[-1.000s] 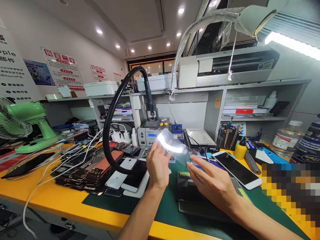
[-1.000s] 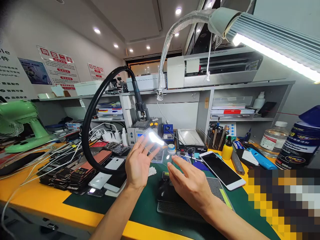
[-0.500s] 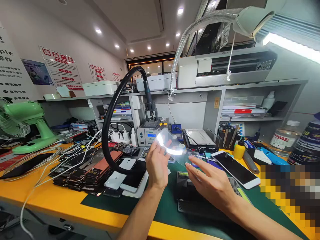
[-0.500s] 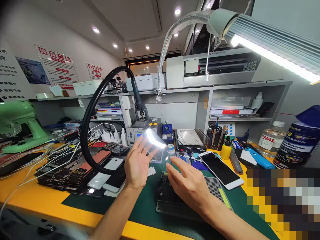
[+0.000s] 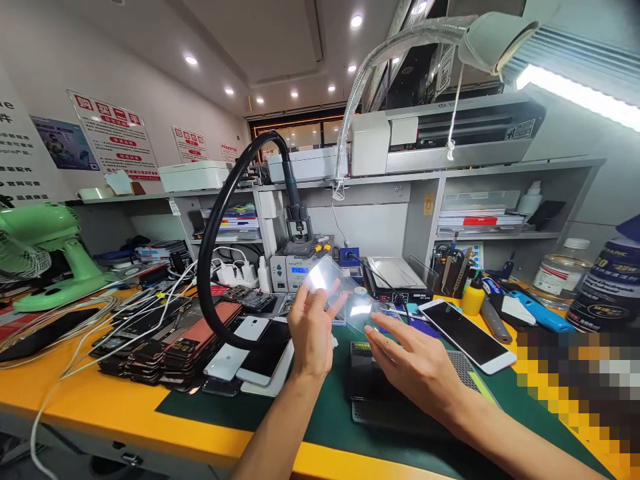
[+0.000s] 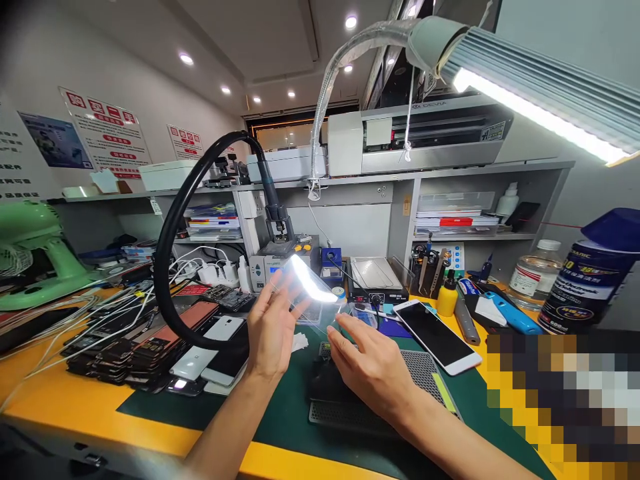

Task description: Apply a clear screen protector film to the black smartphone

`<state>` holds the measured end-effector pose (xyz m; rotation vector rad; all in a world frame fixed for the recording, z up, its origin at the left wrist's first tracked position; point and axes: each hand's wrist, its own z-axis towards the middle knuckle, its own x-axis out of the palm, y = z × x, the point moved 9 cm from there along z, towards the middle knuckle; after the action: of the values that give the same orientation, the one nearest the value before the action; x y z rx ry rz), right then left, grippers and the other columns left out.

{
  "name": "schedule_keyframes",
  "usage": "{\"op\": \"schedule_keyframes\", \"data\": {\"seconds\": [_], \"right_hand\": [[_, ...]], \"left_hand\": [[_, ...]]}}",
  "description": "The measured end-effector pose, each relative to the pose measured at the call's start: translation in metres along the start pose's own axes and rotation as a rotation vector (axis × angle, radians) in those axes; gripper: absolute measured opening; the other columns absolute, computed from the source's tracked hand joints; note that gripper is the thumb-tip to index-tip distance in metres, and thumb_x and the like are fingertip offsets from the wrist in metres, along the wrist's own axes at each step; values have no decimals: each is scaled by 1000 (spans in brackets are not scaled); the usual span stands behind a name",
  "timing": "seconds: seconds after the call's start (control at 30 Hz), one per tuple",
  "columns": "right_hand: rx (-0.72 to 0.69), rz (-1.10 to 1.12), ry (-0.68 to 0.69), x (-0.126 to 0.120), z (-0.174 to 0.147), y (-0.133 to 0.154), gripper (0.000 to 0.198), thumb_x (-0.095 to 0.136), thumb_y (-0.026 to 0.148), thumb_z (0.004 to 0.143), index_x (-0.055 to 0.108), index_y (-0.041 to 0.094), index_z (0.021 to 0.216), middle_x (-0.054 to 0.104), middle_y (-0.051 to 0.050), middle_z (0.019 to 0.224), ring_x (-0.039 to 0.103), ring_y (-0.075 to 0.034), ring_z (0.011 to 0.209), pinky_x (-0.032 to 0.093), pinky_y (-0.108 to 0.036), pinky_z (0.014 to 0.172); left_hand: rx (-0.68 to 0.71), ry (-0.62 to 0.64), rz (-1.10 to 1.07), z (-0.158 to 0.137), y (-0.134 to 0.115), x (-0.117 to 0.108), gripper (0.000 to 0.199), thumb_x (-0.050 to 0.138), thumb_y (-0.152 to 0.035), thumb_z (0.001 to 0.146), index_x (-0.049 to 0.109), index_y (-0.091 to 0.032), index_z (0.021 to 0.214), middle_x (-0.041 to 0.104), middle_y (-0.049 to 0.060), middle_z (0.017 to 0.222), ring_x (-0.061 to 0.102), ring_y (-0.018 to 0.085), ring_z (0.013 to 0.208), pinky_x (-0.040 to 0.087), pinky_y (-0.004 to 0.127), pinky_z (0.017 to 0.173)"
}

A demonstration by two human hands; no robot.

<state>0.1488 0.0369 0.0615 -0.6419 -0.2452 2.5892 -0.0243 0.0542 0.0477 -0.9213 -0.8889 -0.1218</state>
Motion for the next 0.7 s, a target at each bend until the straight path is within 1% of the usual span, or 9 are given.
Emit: {"op": "schedule_keyframes", "data": {"seconds": [0.1, 0.23, 0.4, 0.5, 0.6, 0.7], "right_hand": [[4, 4, 15, 2, -1, 0, 16, 62, 8, 88, 72, 14, 99, 76, -16, 104, 76, -23, 89, 64, -33, 81], [13, 10, 38, 6, -3, -1, 16, 61, 8, 89, 72, 15, 100, 76, -16, 106, 75, -23, 89, 65, -34, 79], [30, -2, 54, 13, -9, -4, 18, 61, 10, 90, 72, 16, 102, 75, -15, 108, 76, -23, 88, 65, -35, 77], [46, 11, 99, 18, -11, -4, 20, 61, 10, 89, 72, 17, 105, 74, -16, 113, 75, -24, 92, 64, -35, 79], [70, 24, 154, 21, -10, -3, 22, 62, 12, 89, 72, 17, 107, 74, -16, 116, 75, -25, 92, 64, -36, 76], [145, 99, 136, 13, -6, -10, 18, 62, 17, 88, 73, 18, 102, 76, -13, 107, 74, -24, 85, 63, -36, 72]], "left_hand": [[-14, -6, -3, 0, 2, 0, 36, 66, -19, 87, 63, -22, 123, 67, 9, 126, 63, 31, 124, 53, 52, 102], [-27, -30, 27, 1, 4, -5, 46, 65, -17, 89, 56, -21, 134, 69, 13, 126, 68, 29, 116, 54, 50, 101], [-27, -12, 54, 0, 6, -5, 46, 63, -19, 91, 54, -21, 135, 68, 16, 128, 69, 29, 115, 53, 51, 103], [-30, -14, 60, 1, 6, -6, 45, 62, -19, 91, 53, -20, 136, 67, 17, 130, 69, 29, 114, 52, 52, 103], [-22, -20, 63, 3, 3, -8, 44, 62, -18, 90, 54, -19, 134, 66, 18, 131, 69, 30, 114, 52, 53, 104], [-9, -41, 54, 7, -1, -12, 42, 63, -16, 89, 56, -17, 130, 67, 18, 129, 71, 30, 111, 53, 53, 103]]}}
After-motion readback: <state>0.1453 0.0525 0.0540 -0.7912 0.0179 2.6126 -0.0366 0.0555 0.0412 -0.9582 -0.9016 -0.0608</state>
